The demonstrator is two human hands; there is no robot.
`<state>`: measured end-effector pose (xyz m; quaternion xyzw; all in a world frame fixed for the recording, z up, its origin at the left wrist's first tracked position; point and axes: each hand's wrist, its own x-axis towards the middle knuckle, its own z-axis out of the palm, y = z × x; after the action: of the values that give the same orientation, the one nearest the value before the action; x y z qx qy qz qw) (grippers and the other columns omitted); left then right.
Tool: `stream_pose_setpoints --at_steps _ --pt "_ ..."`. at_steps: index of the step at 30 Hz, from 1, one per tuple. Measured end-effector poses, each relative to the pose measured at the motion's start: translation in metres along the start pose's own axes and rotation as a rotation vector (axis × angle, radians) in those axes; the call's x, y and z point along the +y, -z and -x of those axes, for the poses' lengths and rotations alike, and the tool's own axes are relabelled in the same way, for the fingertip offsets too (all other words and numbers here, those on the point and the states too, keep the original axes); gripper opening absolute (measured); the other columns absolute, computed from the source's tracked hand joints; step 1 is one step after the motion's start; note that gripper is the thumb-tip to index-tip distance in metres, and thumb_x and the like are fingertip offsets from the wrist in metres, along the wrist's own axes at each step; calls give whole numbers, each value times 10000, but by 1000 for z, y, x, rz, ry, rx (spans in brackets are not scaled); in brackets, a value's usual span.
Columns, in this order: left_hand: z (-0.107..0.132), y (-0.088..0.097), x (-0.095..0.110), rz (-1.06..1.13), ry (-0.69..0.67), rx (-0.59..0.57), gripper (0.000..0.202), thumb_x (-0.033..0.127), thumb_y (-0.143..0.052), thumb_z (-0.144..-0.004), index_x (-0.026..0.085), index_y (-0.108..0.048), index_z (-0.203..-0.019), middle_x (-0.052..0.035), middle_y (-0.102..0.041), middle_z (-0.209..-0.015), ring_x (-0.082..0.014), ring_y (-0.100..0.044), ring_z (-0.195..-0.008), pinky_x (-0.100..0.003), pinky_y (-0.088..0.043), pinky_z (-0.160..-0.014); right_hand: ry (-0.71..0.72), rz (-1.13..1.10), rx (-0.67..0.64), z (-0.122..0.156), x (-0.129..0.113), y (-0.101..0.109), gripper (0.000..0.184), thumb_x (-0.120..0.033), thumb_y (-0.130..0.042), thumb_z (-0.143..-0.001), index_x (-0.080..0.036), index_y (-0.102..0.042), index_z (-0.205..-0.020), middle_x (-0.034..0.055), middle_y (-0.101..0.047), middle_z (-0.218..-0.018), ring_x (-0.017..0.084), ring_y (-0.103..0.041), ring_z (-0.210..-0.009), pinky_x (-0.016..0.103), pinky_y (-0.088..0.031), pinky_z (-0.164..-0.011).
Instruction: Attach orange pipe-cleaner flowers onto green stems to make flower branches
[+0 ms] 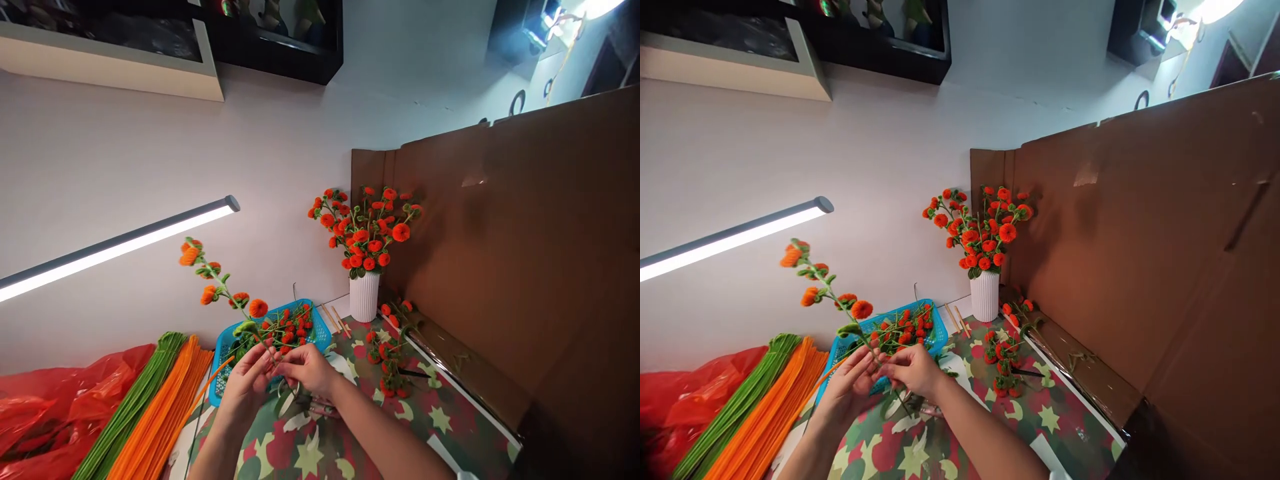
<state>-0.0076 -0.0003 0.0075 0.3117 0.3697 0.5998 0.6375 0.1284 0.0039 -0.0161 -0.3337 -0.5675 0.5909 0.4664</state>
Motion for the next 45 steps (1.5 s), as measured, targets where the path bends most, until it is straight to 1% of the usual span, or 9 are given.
stream_pose_setpoints --at_steps 4,12,16,19,24,31,37,41,45 --pt "3 0 4 -81 -30 60 347 221 -846 -485 113 -689 -776 -28 -674 -685 -133 -635 -643 -205 -521 -578 -2 1 -22 1 2 -1 484 -591 -705 -602 -111 -664 -641 -52 -491 -436 53 -390 -398 211 -298 -448" --pt "5 5 13 -10 96 -83 393 129 -764 -625 139 -646 -1000 -41 -689 -768 -111 -652 -651 -170 -514 -561 -65 -69 -247 4 6 8 428 -506 -694 -683 -81 -706 -732 -18 -549 -498 62 -461 -462 216 -331 -511" --pt "7 2 11 41 132 -49 358 85 -720 -660 161 -609 -992 -63 -699 -889 -120 -669 -721 -188 -531 -631 -42 -87 -203 3 8 6 403 -488 -717 -657 -95 -722 -745 -45 -496 -443 51 -408 -406 207 -282 -457" --pt "10 -4 7 14 135 -63 320 173 -766 -627 155 -629 -915 -72 -691 -939 -141 -665 -732 -212 -525 -618 -17 -81 -118 1 12 1 406 -503 -746 -605 -106 -710 -681 -46 -487 -434 52 -389 -389 209 -273 -427" --pt "11 -7 2 -90 74 -7 433 246 -846 -492 153 -677 -880 0 -658 -725 -100 -596 -554 -193 -469 -504 9 -35 -34 2 11 -7 404 -498 -771 -577 -113 -706 -680 -48 -489 -445 52 -382 -406 209 -274 -428" --pt "12 -3 8 -4 64 36 528 143 -819 -509 187 -660 -1010 9 -667 -689 -91 -599 -522 -170 -470 -464 -42 -70 -188 4 6 -1 448 -546 -716 -635 -103 -701 -700 -23 -548 -489 69 -452 -447 222 -331 -494" --pt "8 -2 13 19 90 14 473 86 -739 -621 194 -617 -1065 -25 -705 -811 -155 -685 -732 -226 -548 -667 -92 -30 -179 4 14 0 420 -527 -739 -604 -113 -672 -628 -32 -530 -469 64 -427 -431 224 -327 -489" --pt "8 -4 11 44 108 -26 371 247 -729 -678 198 -600 -1022 -95 -687 -1080 -243 -623 -1043 -337 -512 -858 13 58 -68 6 14 -10 362 -480 -737 -622 -126 -667 -607 -48 -479 -437 58 -380 -406 212 -264 -430" --pt "11 -7 6 -105 18 10 386 364 -787 -599 198 -601 -894 -82 -701 -1006 -238 -643 -944 -276 -532 -657 134 173 59 8 6 -16 273 -386 -694 -695 -122 -682 -625 -41 -477 -457 65 -380 -434 212 -269 -440"
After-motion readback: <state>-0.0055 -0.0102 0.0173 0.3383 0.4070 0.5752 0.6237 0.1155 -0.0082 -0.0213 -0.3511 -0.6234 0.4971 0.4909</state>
